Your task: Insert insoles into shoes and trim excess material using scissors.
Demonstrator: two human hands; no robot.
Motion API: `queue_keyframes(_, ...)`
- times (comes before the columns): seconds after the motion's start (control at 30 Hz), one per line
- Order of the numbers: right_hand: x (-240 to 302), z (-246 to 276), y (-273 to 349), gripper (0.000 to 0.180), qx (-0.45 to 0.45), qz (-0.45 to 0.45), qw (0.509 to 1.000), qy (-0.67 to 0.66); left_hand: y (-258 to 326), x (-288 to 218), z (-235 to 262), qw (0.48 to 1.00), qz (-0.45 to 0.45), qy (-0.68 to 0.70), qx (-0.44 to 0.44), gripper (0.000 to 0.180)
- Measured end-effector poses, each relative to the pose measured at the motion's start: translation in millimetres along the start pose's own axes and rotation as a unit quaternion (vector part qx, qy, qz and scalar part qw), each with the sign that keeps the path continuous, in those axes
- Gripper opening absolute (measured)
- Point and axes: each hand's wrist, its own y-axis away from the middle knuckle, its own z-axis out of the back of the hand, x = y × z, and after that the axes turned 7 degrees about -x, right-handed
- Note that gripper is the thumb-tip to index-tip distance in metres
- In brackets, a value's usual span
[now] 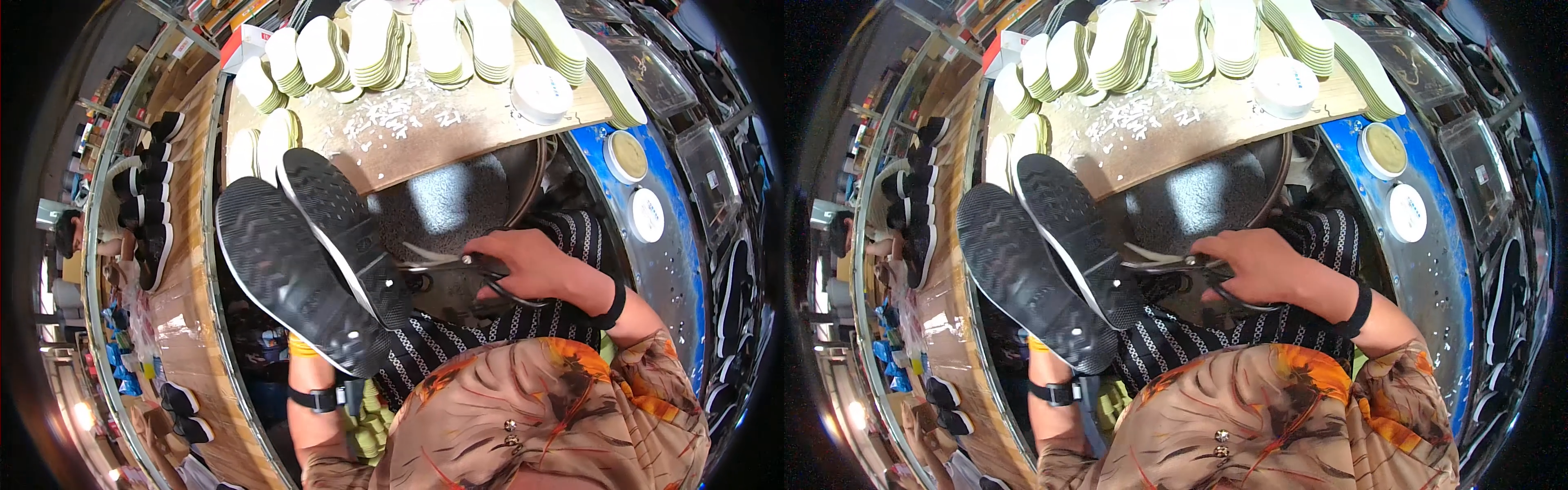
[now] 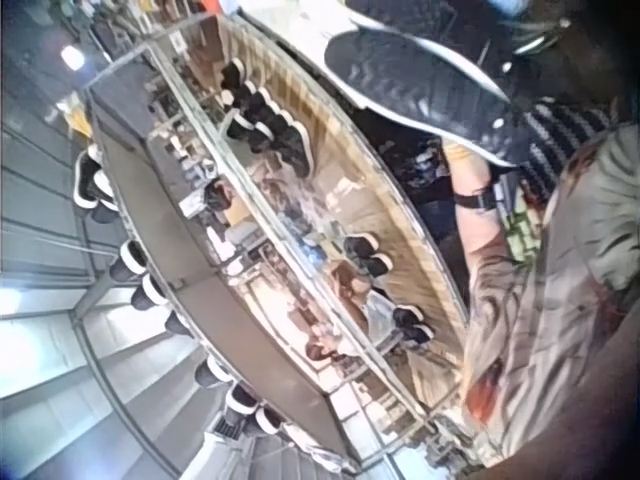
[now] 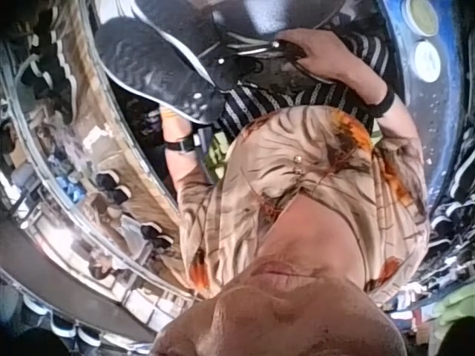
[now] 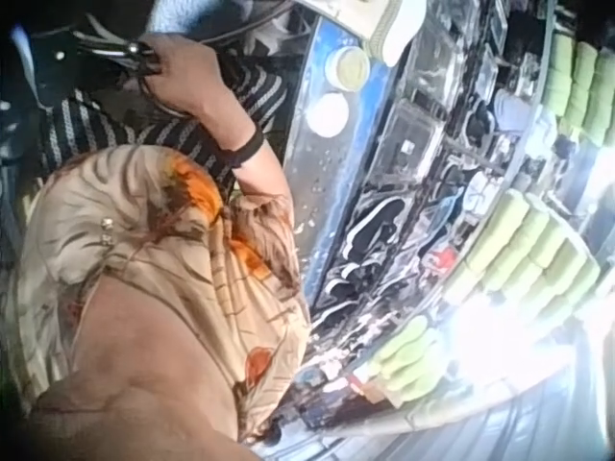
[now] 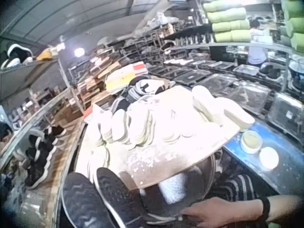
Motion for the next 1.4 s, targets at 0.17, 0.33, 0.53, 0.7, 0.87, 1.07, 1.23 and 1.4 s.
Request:
queue_keyframes(0.17,22,-8,-17,0.056,-0.021,0.032,0.997,0.073,17,35,-19,0.997,-0.055,-0.001,0.051,0.043)
queue_keyframes(0.33,21,-10,-19,0.056,-0.021,0.050,0.995,0.086,19,45,-31,0.997,-0.058,0.043,0.022,0.042)
queue_keyframes(0.53,5,-23,-19,0.050,-0.010,0.060,0.992,0.107,14,50,-36,0.992,-0.109,0.064,-0.013,0.043)
queue_keyframes(0.7,13,-18,-20,0.047,0.015,0.013,0.998,0.061,2,47,-34,0.992,-0.107,0.070,-0.003,0.042)
queue_keyframes(0.87,27,-6,-21,0.046,-0.010,0.119,0.990,0.075,-23,45,-36,0.993,-0.090,0.071,0.038,0.041)
queue_keyframes(1.07,16,-16,-21,0.048,0.000,0.156,0.980,0.126,-39,50,-43,0.990,-0.113,0.068,0.055,0.040)
queue_keyframes(1.23,-4,-15,-6,0.047,-0.082,0.108,0.990,-0.021,-47,36,-35,0.947,-0.292,-0.124,-0.048,0.039)
queue_keyframes(1.4,-17,-2,9,0.041,-0.206,-0.231,0.891,-0.333,-71,31,-56,0.564,-0.435,-0.692,-0.120,0.022)
